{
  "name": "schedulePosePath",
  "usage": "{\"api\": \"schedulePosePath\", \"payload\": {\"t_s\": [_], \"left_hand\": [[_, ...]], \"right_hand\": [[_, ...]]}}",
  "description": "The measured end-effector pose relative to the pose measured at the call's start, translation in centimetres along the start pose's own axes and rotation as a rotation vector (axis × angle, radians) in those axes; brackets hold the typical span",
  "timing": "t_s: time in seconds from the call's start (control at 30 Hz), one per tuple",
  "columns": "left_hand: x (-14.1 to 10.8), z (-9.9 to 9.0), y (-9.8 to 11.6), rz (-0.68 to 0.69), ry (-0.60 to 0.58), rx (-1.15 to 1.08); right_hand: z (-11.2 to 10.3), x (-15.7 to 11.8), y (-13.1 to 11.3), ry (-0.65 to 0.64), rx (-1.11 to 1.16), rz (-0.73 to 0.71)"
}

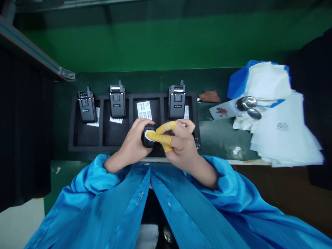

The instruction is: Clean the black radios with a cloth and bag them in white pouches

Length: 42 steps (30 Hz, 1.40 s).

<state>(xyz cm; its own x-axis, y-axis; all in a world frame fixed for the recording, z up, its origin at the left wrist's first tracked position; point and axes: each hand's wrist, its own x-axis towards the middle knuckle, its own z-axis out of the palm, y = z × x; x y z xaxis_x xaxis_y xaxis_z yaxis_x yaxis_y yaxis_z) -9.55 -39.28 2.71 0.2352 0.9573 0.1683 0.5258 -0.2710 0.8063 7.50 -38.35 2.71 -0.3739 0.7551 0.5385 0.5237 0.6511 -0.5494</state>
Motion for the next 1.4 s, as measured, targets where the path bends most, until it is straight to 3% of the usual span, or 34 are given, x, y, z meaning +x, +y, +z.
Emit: {"api": "schedulePosePath", "payload": {"t_s": [0.2,0.43,0.57,0.7,0.83,0.9,0.97,1.07,1.23,1.3,1.4], "left_hand": [[0.2,0.0,0.4,-0.048,-0.008,0.038],[1.0,-0.3,1.1,-0.112,-0.044,0.081],[4.4,-1.1,0.3,-0.276,-0.02,0.267],[9.2,-1.2,-0.6,-0.408,0.0,0.575],[11.7,-0.4,0.5,-0.538,-0.088,0.83],[11.9,0.4,1.5,-0.493,-0.13,0.93],[11.7,1.6,2.4,-0.34,-0.111,0.977],[11.6,4.6,3.2,-0.165,-0.088,0.862],[13.1,9.0,2.8,-0.207,-0.105,0.675],[13.7,9.2,2.4,-0.225,-0.098,0.615],[13.7,8.1,1.8,-0.224,-0.1,0.474]], "right_hand": [[-1.2,-1.1,1.8,0.055,0.023,0.133],[-2.3,-4.5,7.5,0.21,-0.26,0.316],[-1.3,-6.5,9.6,0.29,-0.328,0.297],[-0.5,-7.2,10.0,0.325,-0.347,0.303],[-0.2,-7.3,9.9,0.35,-0.338,0.269],[-0.1,-7.3,9.9,0.363,-0.326,0.267],[0.0,-7.3,10.0,0.373,-0.315,0.258],[-0.1,-7.4,10.1,0.371,-0.313,0.238],[-0.4,-7.5,10.2,0.384,-0.308,0.186],[-0.4,-7.5,10.3,0.392,-0.299,0.168],[-0.6,-7.4,10.3,0.416,-0.273,0.159]]}}
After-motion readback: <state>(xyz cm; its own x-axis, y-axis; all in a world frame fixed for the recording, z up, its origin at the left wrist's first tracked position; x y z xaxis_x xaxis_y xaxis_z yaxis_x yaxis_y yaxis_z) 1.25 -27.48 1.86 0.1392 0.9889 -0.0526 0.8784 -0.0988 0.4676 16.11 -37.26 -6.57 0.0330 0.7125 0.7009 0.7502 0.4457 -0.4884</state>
